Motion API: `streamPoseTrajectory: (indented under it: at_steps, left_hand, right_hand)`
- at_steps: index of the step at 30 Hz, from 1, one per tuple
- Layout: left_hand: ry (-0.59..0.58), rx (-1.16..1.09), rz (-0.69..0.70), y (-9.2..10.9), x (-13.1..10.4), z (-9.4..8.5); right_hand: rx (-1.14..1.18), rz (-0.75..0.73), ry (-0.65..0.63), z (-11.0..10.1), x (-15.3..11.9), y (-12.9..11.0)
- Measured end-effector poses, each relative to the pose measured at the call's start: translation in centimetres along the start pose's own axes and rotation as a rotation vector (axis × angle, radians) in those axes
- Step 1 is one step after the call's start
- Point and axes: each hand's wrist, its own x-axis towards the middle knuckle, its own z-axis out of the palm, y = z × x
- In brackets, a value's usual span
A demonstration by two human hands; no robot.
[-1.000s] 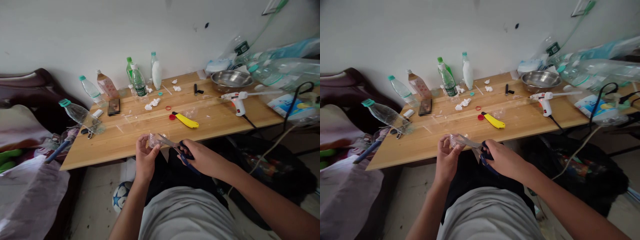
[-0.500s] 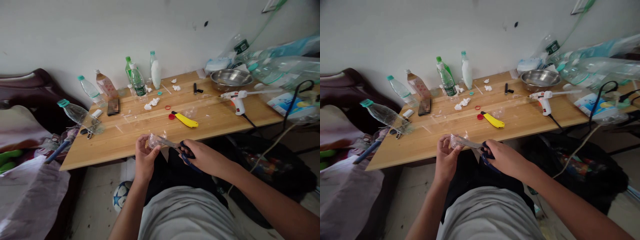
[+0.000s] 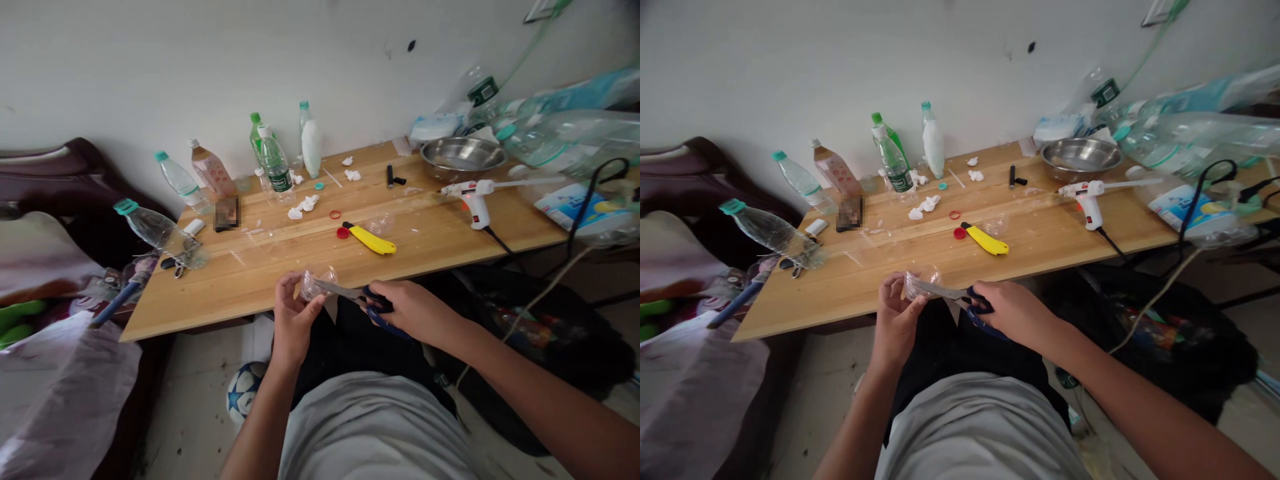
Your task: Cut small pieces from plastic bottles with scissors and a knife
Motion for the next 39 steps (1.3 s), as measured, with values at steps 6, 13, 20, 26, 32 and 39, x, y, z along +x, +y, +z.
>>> streamPoseTrajectory:
  at_steps: [6, 13, 20, 26, 32, 39]
  left_hand:
    - [-0.018, 0.043, 0.057, 0.2, -0.3, 0.5]
    - [0.023, 0.080, 0.037, 0.0, -0.5, 0.8]
    - [0.075, 0.192, 0.096, 0.8, -0.4, 0.7]
    - [0.147, 0.276, 0.082, -0.1, -1.0, 0.8]
    - [0.223, 0.315, 0.118, -0.2, -1.1, 0.7]
    - [0.141, 0.029, 0.014, 0.9, -1.4, 0.4]
  right_hand:
    - [0.128, -0.054, 0.005, 0.5, -0.8, -1.3]
    - [0.072, 0.037, -0.032, 0.5, -0.8, -3.1]
    - [0.115, 0.070, -0.038, 1.0, -1.2, -3.2]
    - [0.074, 0.122, 0.015, 1.6, -1.6, -3.7]
    - [-0.026, 0.213, 0.031, 1.6, -1.6, -4.2]
    - [-0.013, 0.197, 0.030, 1.7, -1.5, -3.7]
